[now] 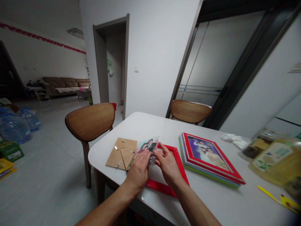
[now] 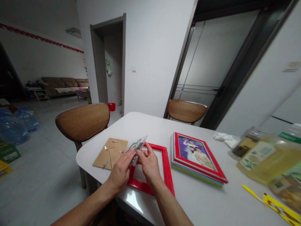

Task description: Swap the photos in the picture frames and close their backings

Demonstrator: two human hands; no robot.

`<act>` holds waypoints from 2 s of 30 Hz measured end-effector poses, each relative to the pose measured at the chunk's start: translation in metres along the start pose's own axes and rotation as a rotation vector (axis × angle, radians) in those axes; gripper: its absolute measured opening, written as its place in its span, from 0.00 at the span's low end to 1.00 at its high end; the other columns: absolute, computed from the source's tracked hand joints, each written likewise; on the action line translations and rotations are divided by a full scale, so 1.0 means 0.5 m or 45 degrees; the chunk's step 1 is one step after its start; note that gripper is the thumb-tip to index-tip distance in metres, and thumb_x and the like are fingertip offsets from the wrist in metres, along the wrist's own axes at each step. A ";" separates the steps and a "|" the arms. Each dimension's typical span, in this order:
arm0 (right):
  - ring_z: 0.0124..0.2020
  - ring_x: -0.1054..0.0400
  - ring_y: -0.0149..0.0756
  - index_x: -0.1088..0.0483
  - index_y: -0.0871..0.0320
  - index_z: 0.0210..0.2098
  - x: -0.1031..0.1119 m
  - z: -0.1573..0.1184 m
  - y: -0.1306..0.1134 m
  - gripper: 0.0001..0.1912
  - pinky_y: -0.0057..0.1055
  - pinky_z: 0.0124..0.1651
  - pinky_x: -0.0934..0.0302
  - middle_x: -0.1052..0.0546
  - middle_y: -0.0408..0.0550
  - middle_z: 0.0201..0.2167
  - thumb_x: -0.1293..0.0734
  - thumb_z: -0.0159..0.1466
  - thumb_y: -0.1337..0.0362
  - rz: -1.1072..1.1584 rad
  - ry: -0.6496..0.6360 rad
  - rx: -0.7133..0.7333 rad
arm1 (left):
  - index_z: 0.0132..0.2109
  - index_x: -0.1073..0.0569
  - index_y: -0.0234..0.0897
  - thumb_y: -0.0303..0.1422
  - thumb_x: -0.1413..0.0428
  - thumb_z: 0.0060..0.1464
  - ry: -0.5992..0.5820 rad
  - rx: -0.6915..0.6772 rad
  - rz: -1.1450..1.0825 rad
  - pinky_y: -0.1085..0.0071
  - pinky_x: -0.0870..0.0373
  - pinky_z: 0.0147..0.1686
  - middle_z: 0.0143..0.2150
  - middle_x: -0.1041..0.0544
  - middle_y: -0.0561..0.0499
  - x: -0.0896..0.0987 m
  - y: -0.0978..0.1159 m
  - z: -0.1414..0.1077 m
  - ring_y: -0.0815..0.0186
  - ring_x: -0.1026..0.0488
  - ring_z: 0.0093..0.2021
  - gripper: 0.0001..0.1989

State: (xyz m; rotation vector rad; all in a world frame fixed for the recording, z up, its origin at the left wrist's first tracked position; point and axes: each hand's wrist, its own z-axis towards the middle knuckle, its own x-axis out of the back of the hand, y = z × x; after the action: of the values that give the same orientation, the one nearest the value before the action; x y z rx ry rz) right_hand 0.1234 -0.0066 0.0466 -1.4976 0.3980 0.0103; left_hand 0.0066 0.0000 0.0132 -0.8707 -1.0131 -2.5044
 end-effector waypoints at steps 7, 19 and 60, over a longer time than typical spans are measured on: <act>0.30 0.32 0.32 0.40 0.62 0.48 0.036 -0.001 0.039 0.26 0.28 0.31 0.37 0.27 0.50 0.34 0.36 0.50 0.59 -0.117 0.094 -0.245 | 0.48 0.35 0.34 0.27 0.56 0.52 0.426 0.394 -0.721 0.67 0.38 0.48 0.47 0.30 0.47 0.012 0.041 0.022 0.62 0.33 0.47 0.16; 0.22 0.31 0.34 0.39 0.62 0.48 0.183 0.007 0.027 0.28 0.26 0.23 0.39 0.24 0.46 0.25 0.43 0.46 0.72 -0.205 0.250 -0.226 | 0.49 0.37 0.31 0.23 0.52 0.44 0.124 0.598 -0.810 0.64 0.41 0.51 0.49 0.32 0.42 -0.036 0.025 -0.005 0.61 0.35 0.49 0.22; 0.39 0.39 0.41 0.33 0.57 0.38 -0.076 -0.033 0.077 0.21 0.35 0.40 0.49 0.30 0.52 0.34 0.41 0.52 0.49 -1.899 -0.425 0.599 | 0.49 0.36 0.34 0.33 0.45 0.42 -0.324 0.395 0.435 0.59 0.48 0.53 0.55 0.39 0.41 0.144 -0.151 -0.090 0.56 0.45 0.56 0.24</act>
State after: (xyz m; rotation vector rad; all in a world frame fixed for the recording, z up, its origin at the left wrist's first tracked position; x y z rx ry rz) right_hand 0.0741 -0.0103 0.0192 -0.9915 -0.9755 -0.9267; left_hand -0.1040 0.0176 -0.0061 -1.1681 -1.1767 -1.9270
